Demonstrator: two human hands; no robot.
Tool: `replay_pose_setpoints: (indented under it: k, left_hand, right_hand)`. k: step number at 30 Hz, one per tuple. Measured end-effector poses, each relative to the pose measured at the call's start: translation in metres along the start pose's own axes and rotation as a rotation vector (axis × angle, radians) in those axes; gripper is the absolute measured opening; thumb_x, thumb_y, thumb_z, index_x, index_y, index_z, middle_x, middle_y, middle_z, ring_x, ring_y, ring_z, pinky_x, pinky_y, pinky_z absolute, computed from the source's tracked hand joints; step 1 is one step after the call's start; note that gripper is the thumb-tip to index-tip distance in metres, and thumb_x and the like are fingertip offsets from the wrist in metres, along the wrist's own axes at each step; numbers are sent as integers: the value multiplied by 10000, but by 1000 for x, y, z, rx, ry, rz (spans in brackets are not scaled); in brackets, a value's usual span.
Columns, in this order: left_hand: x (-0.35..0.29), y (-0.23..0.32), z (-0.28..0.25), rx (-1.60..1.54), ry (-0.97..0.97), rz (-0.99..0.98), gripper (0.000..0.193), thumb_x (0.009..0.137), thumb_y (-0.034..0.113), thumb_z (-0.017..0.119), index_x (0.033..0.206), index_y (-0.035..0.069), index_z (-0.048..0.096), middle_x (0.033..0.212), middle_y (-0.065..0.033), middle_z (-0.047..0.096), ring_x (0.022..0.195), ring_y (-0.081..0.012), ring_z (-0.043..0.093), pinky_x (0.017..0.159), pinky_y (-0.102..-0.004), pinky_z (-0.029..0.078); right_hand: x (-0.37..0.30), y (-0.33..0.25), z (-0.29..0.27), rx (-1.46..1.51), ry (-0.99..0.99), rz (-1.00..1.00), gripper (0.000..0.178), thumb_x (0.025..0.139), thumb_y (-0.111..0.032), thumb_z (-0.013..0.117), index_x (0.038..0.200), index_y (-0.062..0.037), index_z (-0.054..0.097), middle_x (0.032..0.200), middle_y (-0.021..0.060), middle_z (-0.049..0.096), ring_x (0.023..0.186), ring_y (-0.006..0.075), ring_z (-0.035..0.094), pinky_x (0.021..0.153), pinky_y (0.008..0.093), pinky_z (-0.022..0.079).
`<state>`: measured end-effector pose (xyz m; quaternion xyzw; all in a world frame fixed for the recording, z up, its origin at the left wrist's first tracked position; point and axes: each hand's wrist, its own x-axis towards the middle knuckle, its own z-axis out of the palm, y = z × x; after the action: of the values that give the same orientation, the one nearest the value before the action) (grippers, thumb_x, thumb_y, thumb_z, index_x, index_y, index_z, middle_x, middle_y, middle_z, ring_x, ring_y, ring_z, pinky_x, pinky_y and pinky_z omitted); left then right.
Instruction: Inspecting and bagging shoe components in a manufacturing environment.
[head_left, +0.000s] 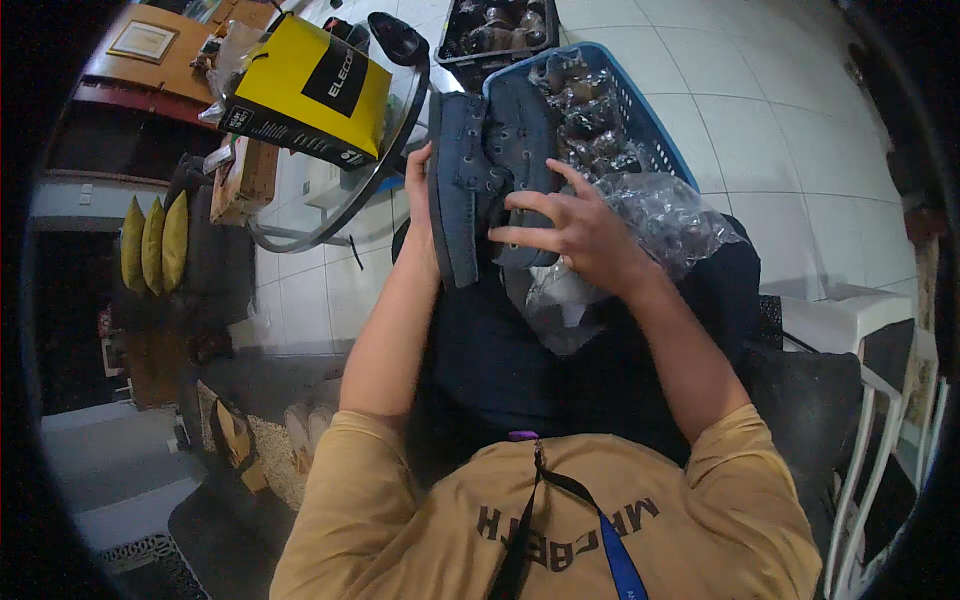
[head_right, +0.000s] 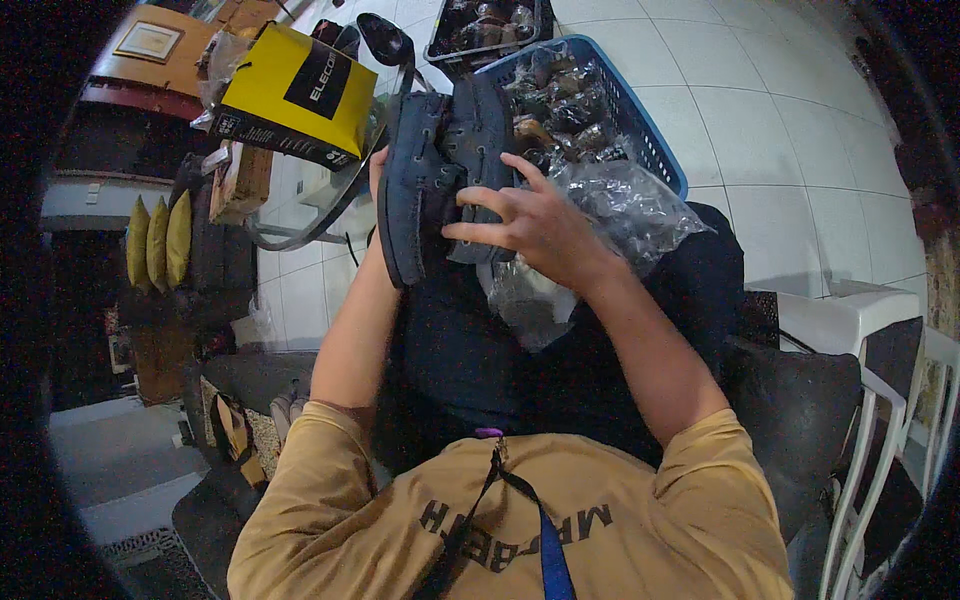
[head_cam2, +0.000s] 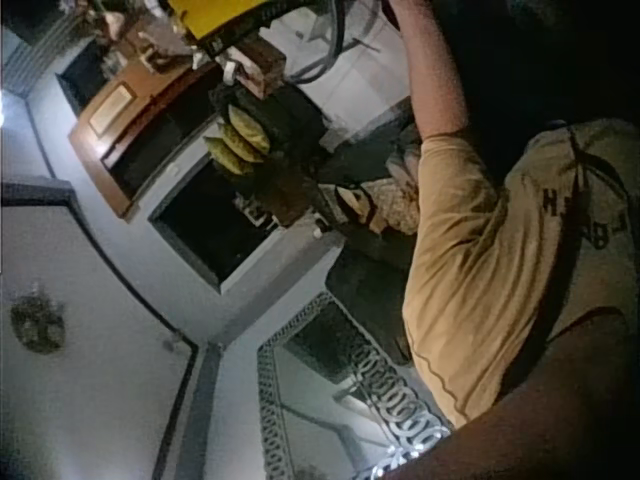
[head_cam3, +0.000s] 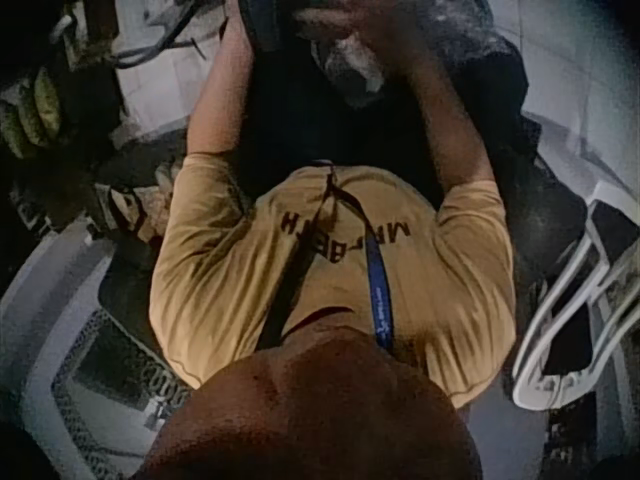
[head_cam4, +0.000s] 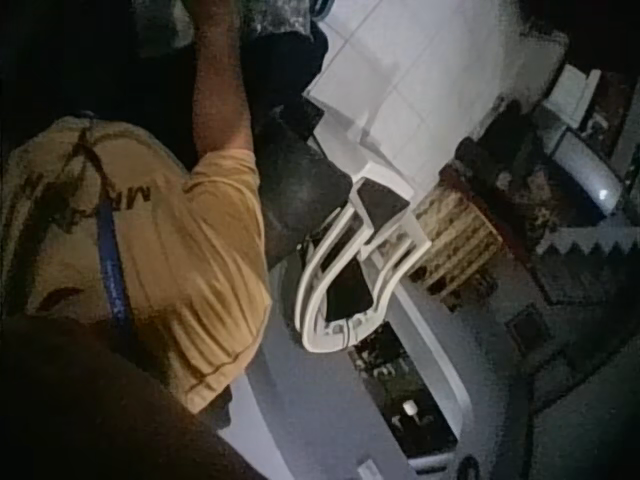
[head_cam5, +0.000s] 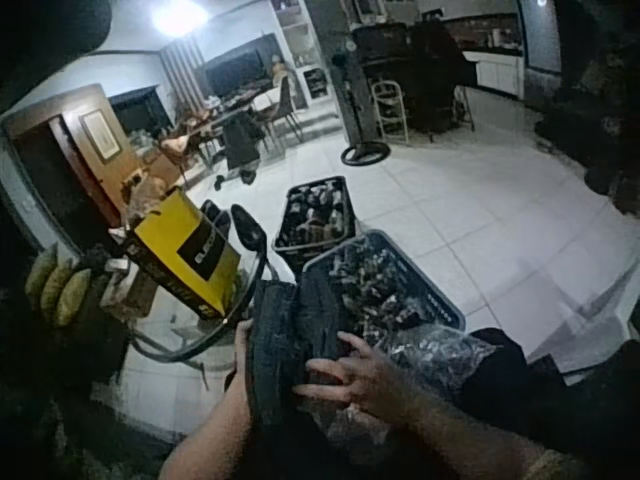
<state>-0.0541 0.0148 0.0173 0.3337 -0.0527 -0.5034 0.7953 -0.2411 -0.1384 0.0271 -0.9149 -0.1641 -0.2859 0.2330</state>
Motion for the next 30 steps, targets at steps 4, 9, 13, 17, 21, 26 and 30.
replay_pose_setpoints:
  k: [4, 9, 13, 17, 21, 26, 30]
  left_hand:
    - [-1, -12, 9, 46, -17, 206, 685, 874, 569, 445, 1324, 55, 503, 1208, -164, 618, 1061, -325, 627, 952, -452, 501]
    - [9, -23, 21, -125, -42, 281, 658, 880, 532, 499, 1320, 43, 504, 1228, -151, 610, 1131, -311, 591, 1006, -455, 458]
    - [25, -23, 9, -112, -54, 133, 593, 882, 471, 557, 1295, 47, 524, 1214, -147, 616, 1096, -309, 604, 984, -448, 465]
    - [34, -23, 4, -177, 69, 247, 520, 887, 423, 567, 1250, 52, 558, 1174, -136, 634, 1065, -297, 616, 956, -441, 476]
    - [40, -14, -5, -217, 124, 335, 466, 893, 403, 570, 1204, 56, 584, 1120, -123, 651, 1043, -293, 620, 950, -433, 477]
    - [31, 0, -5, -304, 142, 470, 485, 900, 425, 562, 1222, 64, 578, 1148, -115, 642, 1065, -292, 609, 960, -438, 466]
    - [23, 8, -3, -328, 163, 510, 564, 921, 498, 513, 1322, 101, 520, 1309, -109, 556, 1204, -310, 520, 1062, -454, 373]
  right_hand:
    - [6, -1, -10, -59, 133, 17, 584, 772, 57, 545, 1195, -326, 664, 1298, 20, 530, 1095, 213, 581, 1007, 415, 473]
    - [1, 19, -20, 6, 164, 73, 592, 762, 81, 540, 1198, -297, 671, 1287, 62, 572, 1079, 266, 609, 901, 382, 515]
    - [-4, 25, -25, 182, 88, 272, 526, 763, 59, 604, 1181, -251, 681, 1255, 86, 585, 967, 228, 625, 827, 317, 514]
    - [2, 36, -35, 383, 521, 563, 368, 823, 16, 654, 1170, -103, 668, 1130, 64, 621, 840, 122, 592, 743, 239, 472]
    - [7, 63, -46, 585, 782, 710, 324, 837, -3, 661, 1160, -24, 643, 1010, 6, 592, 825, 54, 516, 727, 196, 424]
    - [33, 92, -47, 791, 537, 645, 345, 811, 8, 664, 1152, -15, 620, 952, -24, 509, 872, 43, 475, 796, 183, 400]
    - [53, 113, -20, 1041, 634, 833, 343, 836, 15, 615, 1178, -3, 594, 1012, 21, 562, 955, 106, 548, 848, 233, 458]
